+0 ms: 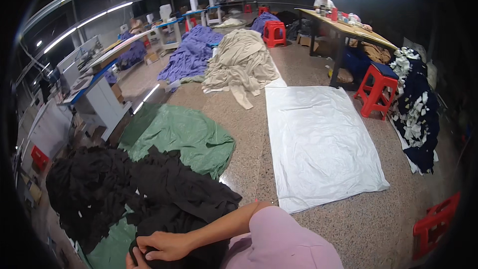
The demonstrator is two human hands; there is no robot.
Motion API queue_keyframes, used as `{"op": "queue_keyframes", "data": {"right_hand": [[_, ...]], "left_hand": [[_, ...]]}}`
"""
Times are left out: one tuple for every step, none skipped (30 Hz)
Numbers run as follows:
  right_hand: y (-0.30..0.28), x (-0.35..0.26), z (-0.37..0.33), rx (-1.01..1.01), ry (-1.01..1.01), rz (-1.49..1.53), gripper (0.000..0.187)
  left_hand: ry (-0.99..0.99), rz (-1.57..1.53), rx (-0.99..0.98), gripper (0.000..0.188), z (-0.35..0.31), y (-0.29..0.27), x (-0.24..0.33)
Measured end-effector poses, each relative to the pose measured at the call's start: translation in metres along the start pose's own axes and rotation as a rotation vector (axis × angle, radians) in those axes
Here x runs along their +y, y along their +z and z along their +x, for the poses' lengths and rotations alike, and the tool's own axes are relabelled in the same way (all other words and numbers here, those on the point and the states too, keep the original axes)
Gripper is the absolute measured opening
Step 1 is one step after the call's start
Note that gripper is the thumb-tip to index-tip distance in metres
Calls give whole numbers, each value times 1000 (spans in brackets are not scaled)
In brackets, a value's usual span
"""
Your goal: The person is inspecting and trimming loose threads from black fabric pieces in a factory setting.
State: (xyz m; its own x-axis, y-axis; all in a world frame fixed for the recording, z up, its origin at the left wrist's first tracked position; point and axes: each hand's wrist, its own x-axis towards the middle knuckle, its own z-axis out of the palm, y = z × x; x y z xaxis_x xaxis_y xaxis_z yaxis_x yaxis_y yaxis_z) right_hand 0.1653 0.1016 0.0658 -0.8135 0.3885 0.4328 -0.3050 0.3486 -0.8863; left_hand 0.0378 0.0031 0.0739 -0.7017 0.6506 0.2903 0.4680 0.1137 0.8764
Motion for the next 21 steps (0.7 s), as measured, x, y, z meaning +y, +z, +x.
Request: {"op": "queue_keyframes", "data": {"right_hand": [[4, 4, 4, -32, -81, -141, 24], [4, 8, -1, 2, -72, -377, 26], [4, 11, 0, -36, -1, -508, 23], [3, 15, 0, -20, -58, -475, 21], [-7, 19, -4, 12, -23, -430, 20], [-11, 20, -5, 93, -62, -443, 18], [-15, 15, -4, 108, -81, -404, 15], [-19, 3, -1, 69, -26, -443, 13], [-14, 8, 2, 133, -71, -364, 12], [-7, 12, 3, 133, -42, -336, 12], [-3, 13, 4, 141, -14, -325, 12], [0, 13, 4, 118, -30, -313, 12], [3, 12, 3, 86, 56, -261, 14], [5, 11, 1, 62, 141, -218, 17], [6, 12, -1, 17, 126, -339, 19], [8, 14, -3, 21, -11, -458, 19], [10, 19, -5, 18, -34, -461, 17], [14, 20, -5, 11, -51, -477, 17], [14, 21, -5, 11, -56, -481, 17], [16, 25, -6, 51, -95, -426, 19], [16, 21, -5, 70, -102, -372, 19]], "left_hand": [[10, 24, 41, 30, 0, -1, -3], [-88, -50, -33, 26, 2, -2, -5], [-125, -134, -48, 23, 2, -2, -2], [-165, -211, -41, 22, 1, -5, -4], [-161, -171, -58, 18, 5, 2, -9], [-295, 30, -103, 41, 6, -1, -16], [-319, -67, -89, 45, 6, 3, -27], [-302, -170, -46, 37, 5, 5, -38], [-301, -623, -48, 23, 6, 10, -24], [-346, -684, 1, 13, 6, 10, -22], [-343, -709, 29, 13, 4, 10, -24], [-332, -740, 39, 13, 3, 10, -26], [-329, -700, 62, 12, 3, 9, -29], [-322, -664, 76, 11, 2, 10, -31], [-272, -558, 63, 11, 2, 8, -35], [-263, -496, 84, 13, 1, 10, -35], [-251, -437, 101, 16, 0, 12, -33], [-170, -288, 73, 20, -3, 5, -34], [-176, -203, 56, 19, -5, 2, -34], [-160, -205, 50, 18, -10, 1, -36], [-144, -205, 52, 16, -11, -1, -38]]}}
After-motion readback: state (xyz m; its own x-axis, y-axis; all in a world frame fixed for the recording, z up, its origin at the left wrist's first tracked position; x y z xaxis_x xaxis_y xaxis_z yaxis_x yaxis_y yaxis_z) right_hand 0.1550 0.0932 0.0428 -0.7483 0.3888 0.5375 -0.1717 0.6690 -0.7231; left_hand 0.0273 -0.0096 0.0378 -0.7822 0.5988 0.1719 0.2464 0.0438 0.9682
